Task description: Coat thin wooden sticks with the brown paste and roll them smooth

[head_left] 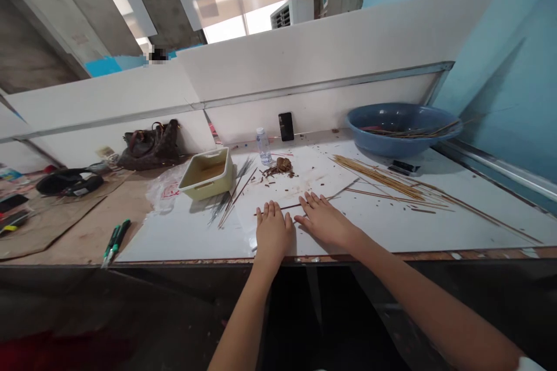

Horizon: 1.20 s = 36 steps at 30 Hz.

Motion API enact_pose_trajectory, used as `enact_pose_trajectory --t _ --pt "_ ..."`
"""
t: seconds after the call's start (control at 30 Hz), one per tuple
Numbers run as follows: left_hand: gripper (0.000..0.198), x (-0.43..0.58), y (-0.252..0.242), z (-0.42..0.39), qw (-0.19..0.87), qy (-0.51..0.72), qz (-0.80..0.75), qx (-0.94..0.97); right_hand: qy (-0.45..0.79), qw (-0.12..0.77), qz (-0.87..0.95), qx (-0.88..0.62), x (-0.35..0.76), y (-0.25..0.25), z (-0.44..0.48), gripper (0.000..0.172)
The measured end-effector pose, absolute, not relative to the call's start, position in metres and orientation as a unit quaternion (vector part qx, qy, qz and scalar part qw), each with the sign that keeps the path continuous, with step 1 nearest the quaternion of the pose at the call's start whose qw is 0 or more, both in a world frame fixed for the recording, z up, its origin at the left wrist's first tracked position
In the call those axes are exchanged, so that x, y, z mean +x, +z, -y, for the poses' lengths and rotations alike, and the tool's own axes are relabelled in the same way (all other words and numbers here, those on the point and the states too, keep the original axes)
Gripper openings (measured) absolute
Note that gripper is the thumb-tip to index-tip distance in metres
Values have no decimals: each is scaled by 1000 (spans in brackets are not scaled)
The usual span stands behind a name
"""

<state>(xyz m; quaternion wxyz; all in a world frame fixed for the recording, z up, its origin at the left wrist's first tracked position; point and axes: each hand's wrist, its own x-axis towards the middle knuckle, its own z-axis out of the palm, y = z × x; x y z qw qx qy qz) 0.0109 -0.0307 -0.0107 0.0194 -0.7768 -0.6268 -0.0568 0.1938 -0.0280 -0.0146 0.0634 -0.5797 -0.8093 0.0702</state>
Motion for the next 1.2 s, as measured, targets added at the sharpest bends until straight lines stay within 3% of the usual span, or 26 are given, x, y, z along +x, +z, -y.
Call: enact_pose_trajectory --t 0.27,0.5,0.73,0.87,1.0,1.2 --pt "61 5 -28 63 52 -77 617 -782 50 60 828 -556 199 -23 52 86" --pt "64 17 0 29 -5 -37 647 -762 66 20 815 -575 194 1 19 78" --pt "63 2 -26 62 47 -76 613 -785 49 54 823 -564 195 -28 57 98" --pt "67 6 -12 42 18 -42 624 -780 79 35 819 -567 195 -15 36 105" --pt "68 14 1 27 3 -18 637 -771 99 5 808 -581 190 -5 13 109" --pt "68 4 -19 66 30 -44 617 -785 72 40 829 -553 198 -30 48 111"
